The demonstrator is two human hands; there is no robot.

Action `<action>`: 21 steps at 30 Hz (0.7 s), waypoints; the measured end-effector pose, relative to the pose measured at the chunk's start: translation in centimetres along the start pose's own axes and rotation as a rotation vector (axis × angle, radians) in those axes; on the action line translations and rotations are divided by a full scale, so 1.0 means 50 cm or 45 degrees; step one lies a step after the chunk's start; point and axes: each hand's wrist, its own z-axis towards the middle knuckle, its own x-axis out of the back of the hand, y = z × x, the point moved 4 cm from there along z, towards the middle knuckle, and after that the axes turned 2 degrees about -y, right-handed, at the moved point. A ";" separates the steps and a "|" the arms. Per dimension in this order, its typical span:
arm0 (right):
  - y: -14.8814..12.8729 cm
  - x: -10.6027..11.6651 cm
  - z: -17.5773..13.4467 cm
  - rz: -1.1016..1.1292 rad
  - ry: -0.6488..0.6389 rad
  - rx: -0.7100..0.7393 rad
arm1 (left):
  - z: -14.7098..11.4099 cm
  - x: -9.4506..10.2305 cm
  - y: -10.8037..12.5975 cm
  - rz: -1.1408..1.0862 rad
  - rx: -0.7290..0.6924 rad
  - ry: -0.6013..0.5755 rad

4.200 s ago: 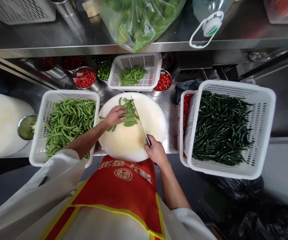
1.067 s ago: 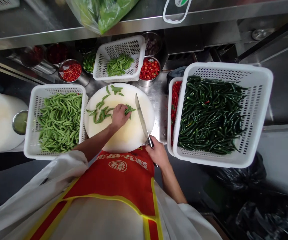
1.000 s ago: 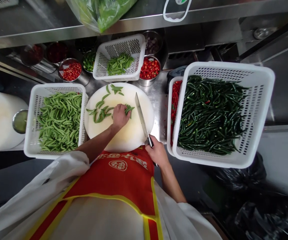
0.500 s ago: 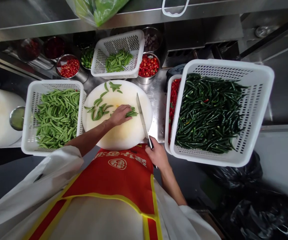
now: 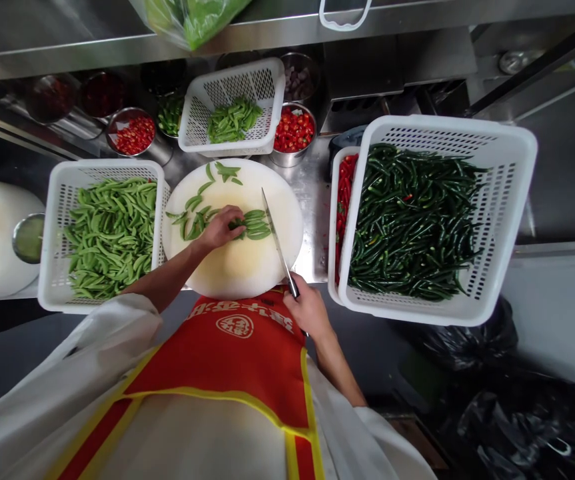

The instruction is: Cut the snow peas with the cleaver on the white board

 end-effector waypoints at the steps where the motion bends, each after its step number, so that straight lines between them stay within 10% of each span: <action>1: 0.000 -0.001 0.000 0.006 0.004 -0.006 | -0.001 0.002 -0.003 -0.002 -0.010 0.000; 21: 0.011 -0.008 0.008 0.005 0.055 -0.019 | -0.124 0.073 -0.035 0.112 -0.376 -0.440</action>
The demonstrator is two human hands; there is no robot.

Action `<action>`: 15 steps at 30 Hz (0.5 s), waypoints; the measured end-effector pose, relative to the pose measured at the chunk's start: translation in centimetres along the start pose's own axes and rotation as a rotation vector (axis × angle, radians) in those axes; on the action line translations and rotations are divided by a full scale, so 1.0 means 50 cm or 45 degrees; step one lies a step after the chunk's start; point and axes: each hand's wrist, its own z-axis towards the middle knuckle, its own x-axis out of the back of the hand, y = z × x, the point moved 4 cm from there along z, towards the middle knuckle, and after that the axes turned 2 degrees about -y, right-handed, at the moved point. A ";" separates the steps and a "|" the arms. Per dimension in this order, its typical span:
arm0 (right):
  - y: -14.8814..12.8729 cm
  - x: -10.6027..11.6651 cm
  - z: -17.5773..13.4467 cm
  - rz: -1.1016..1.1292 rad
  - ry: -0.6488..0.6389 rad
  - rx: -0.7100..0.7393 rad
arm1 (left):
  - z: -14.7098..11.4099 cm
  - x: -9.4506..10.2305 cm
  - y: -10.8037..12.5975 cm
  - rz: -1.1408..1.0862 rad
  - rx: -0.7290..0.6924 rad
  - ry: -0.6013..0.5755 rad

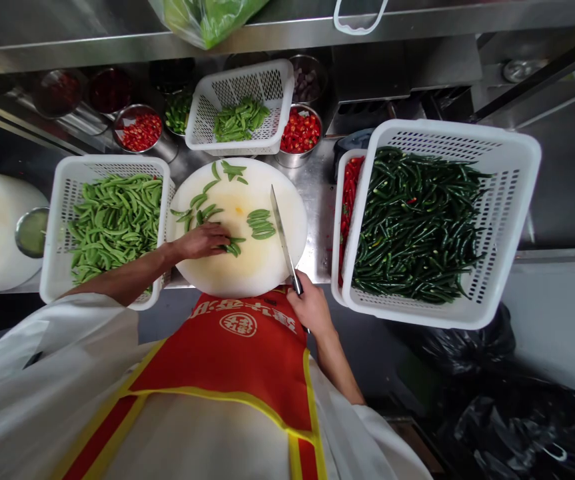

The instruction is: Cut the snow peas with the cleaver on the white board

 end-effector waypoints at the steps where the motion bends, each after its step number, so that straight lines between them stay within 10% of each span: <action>1: 0.000 -0.001 0.000 0.005 0.001 0.003 | -0.009 -0.009 0.016 -0.001 -0.037 0.010; 8: 0.006 -0.001 0.004 0.059 0.005 -0.035 | 0.056 -0.108 0.140 0.121 0.016 0.023; 15: 0.011 0.003 -0.011 0.059 -0.003 -0.060 | 0.159 -0.101 0.137 0.181 0.150 0.122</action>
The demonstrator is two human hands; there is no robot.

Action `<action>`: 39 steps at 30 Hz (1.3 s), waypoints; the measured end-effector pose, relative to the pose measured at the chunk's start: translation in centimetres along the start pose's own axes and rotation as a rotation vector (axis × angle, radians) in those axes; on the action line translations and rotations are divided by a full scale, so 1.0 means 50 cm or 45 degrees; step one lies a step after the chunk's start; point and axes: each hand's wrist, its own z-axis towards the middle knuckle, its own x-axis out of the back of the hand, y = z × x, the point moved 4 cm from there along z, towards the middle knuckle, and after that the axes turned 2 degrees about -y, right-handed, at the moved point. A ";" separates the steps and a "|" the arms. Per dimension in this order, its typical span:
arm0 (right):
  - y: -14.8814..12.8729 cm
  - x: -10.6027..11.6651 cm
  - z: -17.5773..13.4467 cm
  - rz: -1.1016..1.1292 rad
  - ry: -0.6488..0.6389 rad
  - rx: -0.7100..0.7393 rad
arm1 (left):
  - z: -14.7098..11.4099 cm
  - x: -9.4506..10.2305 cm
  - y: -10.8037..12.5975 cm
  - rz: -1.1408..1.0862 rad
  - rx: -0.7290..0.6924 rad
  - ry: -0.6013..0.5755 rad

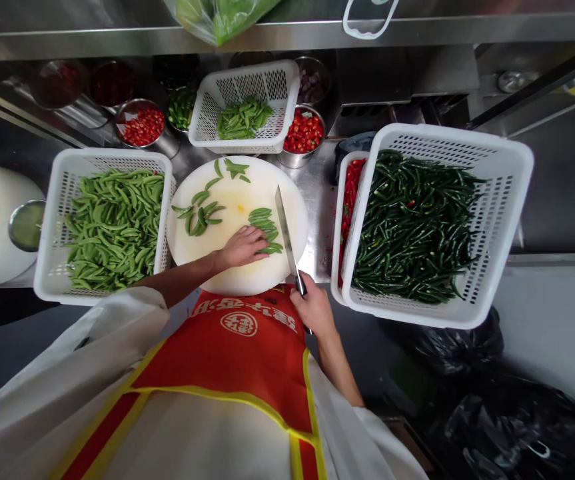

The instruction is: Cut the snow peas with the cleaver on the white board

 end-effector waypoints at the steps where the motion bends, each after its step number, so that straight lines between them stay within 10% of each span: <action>1: 0.001 0.000 -0.003 -0.003 -0.003 0.001 | 0.003 0.003 -0.007 0.014 0.020 0.005; 14: -0.014 -0.007 -0.009 -0.053 0.009 0.028 | 0.050 -0.001 -0.030 -0.024 0.167 0.306; 28: -0.012 -0.007 0.009 -0.093 -0.002 0.075 | -0.050 -0.052 -0.010 0.007 0.362 0.359; 39: -0.057 0.021 -0.033 -0.073 -0.065 0.054 | 0.016 0.037 -0.102 -0.131 0.012 0.278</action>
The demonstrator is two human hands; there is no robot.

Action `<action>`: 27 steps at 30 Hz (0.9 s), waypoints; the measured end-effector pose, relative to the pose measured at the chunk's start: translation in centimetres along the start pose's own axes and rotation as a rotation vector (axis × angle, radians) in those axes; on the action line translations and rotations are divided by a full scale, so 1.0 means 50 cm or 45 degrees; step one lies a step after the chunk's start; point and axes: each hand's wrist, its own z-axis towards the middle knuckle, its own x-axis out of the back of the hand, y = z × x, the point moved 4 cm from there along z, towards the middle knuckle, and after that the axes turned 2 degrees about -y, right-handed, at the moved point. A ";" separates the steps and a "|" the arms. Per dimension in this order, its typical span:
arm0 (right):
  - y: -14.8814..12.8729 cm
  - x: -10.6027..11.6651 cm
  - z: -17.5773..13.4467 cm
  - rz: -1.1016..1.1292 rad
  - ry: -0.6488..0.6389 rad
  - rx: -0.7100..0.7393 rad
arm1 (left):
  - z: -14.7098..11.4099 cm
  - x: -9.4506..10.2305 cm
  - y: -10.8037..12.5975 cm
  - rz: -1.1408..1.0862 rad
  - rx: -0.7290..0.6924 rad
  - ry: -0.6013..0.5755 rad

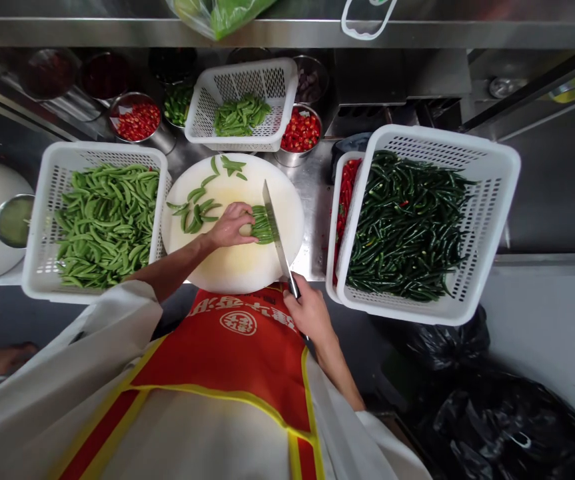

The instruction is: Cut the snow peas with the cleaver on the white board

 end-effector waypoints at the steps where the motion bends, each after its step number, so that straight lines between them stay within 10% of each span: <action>1: -0.010 -0.001 0.001 -0.019 -0.010 0.016 | 0.009 0.001 -0.007 -0.005 -0.029 -0.032; 20: -0.100 -0.019 0.044 -0.510 -0.283 -0.165 | 0.024 -0.020 -0.015 -0.141 -0.104 -0.120; 27: -0.063 -0.071 0.107 -0.336 -0.107 -0.092 | 0.022 -0.017 -0.006 -0.117 -0.057 -0.169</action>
